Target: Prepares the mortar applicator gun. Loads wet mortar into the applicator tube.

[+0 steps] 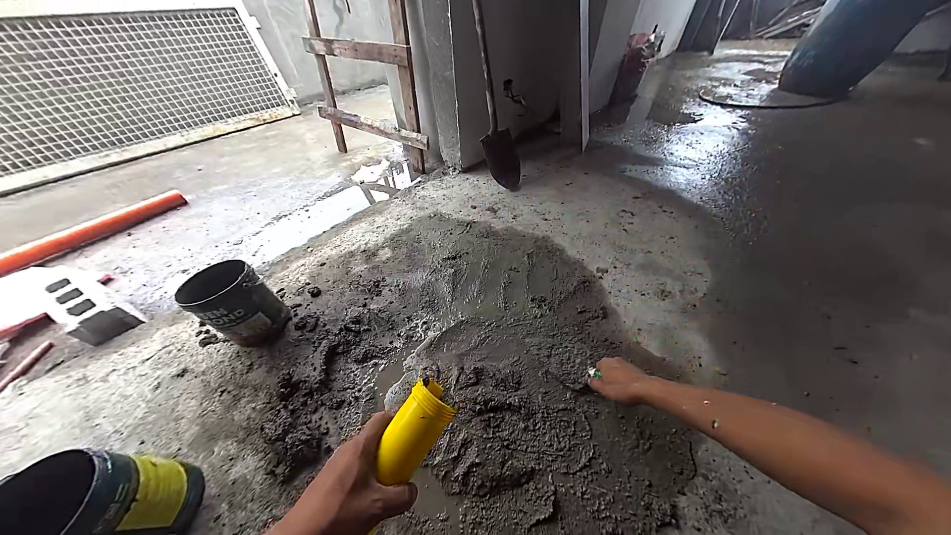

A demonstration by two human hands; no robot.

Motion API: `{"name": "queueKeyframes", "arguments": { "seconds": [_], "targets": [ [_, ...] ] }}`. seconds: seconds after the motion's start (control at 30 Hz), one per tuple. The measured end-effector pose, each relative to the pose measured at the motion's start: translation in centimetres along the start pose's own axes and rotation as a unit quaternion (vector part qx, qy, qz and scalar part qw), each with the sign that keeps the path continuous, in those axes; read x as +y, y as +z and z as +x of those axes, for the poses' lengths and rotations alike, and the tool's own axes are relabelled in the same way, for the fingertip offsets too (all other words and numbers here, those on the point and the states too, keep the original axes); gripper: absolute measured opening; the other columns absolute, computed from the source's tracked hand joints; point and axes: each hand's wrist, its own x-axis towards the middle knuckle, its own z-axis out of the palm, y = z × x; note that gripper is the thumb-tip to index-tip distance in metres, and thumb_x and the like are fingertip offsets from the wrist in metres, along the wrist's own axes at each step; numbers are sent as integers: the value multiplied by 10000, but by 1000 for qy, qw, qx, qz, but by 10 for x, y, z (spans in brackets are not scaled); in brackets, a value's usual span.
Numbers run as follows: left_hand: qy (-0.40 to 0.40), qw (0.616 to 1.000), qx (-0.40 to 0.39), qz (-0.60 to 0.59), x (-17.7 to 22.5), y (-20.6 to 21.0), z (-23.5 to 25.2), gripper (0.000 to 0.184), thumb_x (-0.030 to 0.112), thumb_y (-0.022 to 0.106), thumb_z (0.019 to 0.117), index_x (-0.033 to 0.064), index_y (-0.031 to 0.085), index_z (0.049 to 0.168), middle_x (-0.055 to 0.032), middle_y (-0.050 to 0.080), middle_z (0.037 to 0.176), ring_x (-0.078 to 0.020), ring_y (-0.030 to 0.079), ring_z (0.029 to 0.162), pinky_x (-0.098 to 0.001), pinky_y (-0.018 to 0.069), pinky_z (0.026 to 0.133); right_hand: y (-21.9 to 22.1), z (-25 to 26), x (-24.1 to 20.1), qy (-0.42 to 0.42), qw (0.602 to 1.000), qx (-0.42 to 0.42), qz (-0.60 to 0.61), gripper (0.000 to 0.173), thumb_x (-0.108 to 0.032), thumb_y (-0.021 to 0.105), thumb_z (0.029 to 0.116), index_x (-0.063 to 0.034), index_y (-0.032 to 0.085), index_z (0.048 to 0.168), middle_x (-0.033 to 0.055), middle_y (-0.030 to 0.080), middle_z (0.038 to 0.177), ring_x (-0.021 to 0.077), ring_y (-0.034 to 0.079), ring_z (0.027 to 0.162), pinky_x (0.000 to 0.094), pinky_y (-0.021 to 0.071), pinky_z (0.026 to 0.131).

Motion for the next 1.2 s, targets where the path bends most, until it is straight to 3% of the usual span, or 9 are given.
{"name": "queueKeyframes", "arguments": {
  "seconds": [0.17,0.3,0.4,0.53,0.63,0.8,0.93,1.03,1.2],
  "targets": [
    [-23,1000,-1,5,2,6,6,805,471,871,653,207,508,1322,-4,699,993,-154,704,861,-438,602,773,63,-11,-119,-124,989,-83,1,423,-361,533,1008,38,668,1045,267,689,1054,439,686,1020,668,535,858],
    [-29,999,0,12,2,8,6,795,478,861,664,198,513,1321,-18,697,996,-163,703,869,-448,598,778,62,-8,-143,-195,974,-106,42,447,-415,567,993,17,673,950,209,681,916,374,686,880,607,534,781],
    [-27,1000,4,13,0,5,3,795,484,859,663,203,513,1321,-19,700,998,-172,704,873,-463,598,782,30,-16,-132,-216,971,-91,45,485,-471,590,982,3,675,926,184,661,842,344,664,790,590,526,725],
    [-24,1000,6,13,2,6,1,824,620,824,665,203,529,1312,-27,697,1000,-191,700,894,-488,588,797,-59,-63,-123,-204,975,-76,38,413,-436,626,987,-27,669,947,112,586,739,237,569,630,464,480,595],
    [-23,1000,12,12,7,3,-4,838,696,800,652,200,552,1280,-26,694,997,-197,695,907,-491,581,811,-131,-108,-117,-207,978,-34,17,339,-366,672,979,-55,686,846,71,565,635,174,525,533,392,456,538],
    [-7,1000,8,12,11,-7,-14,770,649,797,680,183,565,1248,-50,687,995,-229,688,916,-519,568,809,-237,-193,-131,-223,967,26,-120,270,-299,720,940,-109,693,750,35,585,569,155,552,493,378,469,504],
    [13,1000,11,-9,13,-23,-26,727,604,807,695,164,581,1228,-65,684,991,-246,684,915,-533,559,802,-288,-249,-178,-213,954,14,-212,242,-298,744,908,-137,712,730,17,593,560,123,540,484,341,445,497],
    [34,999,19,-31,13,-32,-37,718,585,817,690,167,584,1225,-60,683,997,-235,683,916,-527,562,801,-299,-276,-239,-218,926,-2,-309,227,-297,746,914,-134,722,758,14,608,603,123,555,522,350,470,533],
    [61,995,36,-73,7,-45,-57,705,540,837,685,186,583,1239,-35,691,1008,-191,687,911,-488,574,806,-267,-322,-345,-274,808,88,-514,189,-354,784,866,-171,749,840,19,646,716,207,632,674,505,521,607]
  ]
}}
